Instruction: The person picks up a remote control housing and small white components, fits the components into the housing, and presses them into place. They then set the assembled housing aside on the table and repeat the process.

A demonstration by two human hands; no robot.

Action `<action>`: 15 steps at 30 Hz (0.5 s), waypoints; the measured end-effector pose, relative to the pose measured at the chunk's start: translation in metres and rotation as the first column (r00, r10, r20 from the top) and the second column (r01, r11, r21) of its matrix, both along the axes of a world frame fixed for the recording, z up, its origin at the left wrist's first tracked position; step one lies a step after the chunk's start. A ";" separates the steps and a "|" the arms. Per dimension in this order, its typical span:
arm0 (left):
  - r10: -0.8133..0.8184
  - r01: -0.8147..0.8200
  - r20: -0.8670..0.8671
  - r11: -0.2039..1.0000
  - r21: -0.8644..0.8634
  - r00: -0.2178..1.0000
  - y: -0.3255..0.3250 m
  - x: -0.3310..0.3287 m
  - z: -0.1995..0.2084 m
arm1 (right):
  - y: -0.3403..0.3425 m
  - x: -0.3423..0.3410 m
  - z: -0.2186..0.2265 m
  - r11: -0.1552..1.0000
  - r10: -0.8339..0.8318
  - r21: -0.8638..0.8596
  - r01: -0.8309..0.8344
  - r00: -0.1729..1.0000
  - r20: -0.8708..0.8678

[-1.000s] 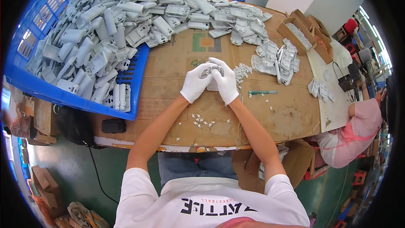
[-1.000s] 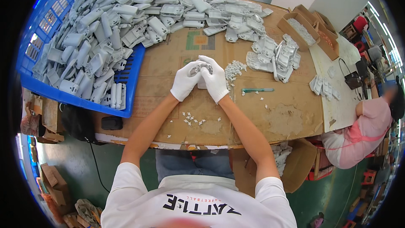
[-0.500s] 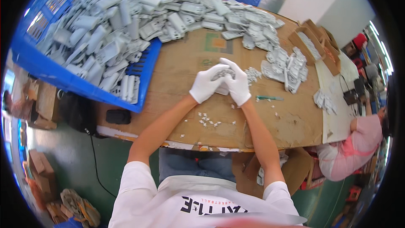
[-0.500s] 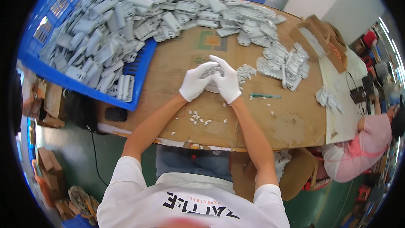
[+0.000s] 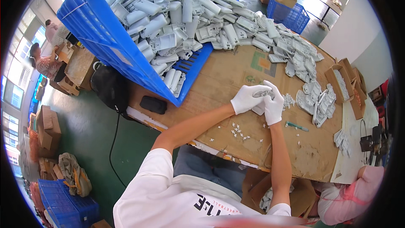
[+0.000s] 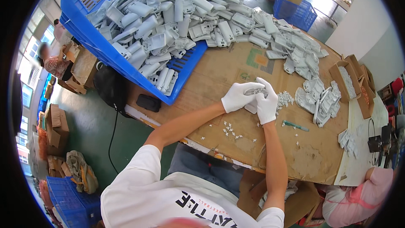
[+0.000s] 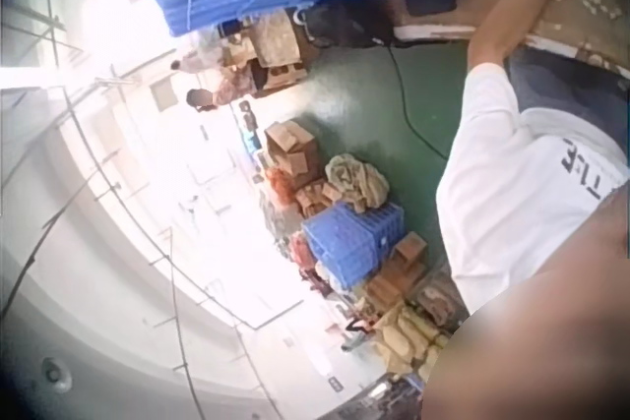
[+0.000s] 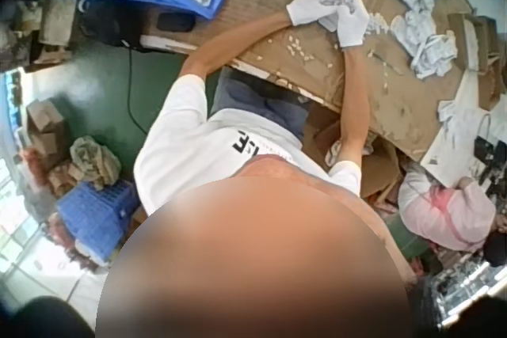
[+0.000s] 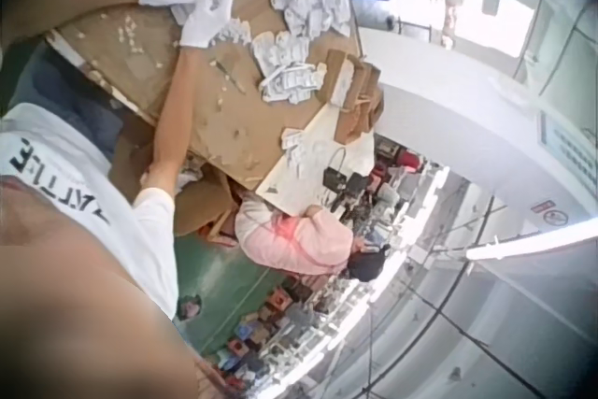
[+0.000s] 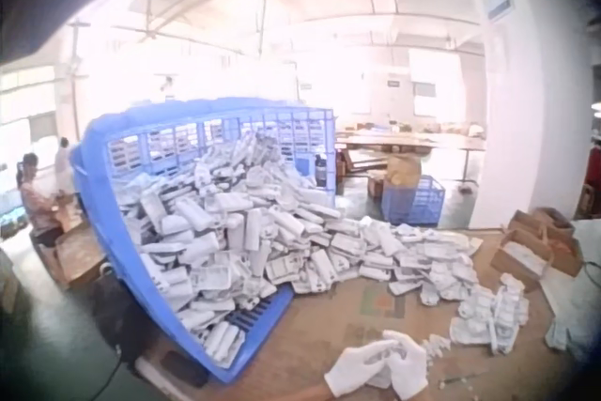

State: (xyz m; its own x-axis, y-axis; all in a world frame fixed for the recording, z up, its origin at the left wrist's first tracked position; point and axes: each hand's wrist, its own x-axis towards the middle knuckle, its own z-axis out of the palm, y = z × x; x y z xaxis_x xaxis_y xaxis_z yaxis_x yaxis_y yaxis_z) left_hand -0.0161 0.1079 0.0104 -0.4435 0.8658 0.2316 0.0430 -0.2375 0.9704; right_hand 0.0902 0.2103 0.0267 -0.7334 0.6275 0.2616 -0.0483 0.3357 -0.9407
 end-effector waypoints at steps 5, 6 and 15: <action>0.068 -0.065 -0.206 0.998 0.019 0.976 0.010 0.006 0.000 | 0.014 0.004 -0.009 0.999 0.018 -0.024 -0.021 0.993 -0.120; 0.161 -0.132 -0.271 0.984 0.122 0.949 0.008 0.005 -0.001 | 0.013 -0.002 -0.011 0.995 0.064 -0.061 -0.076 0.982 -0.175; 0.199 -0.213 0.149 0.973 0.084 0.969 0.020 -0.006 -0.004 | -0.002 0.009 0.027 0.921 -0.069 0.360 0.150 0.971 -0.230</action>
State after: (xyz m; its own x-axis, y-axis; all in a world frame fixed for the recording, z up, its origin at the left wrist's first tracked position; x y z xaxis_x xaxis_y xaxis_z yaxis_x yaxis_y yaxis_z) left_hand -0.0216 0.1280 0.0064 -0.6436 0.7284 0.2350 -0.0324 -0.3328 0.9425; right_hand 0.0993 0.2088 0.0542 -0.5688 0.5275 0.6310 -0.1718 0.6741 -0.7184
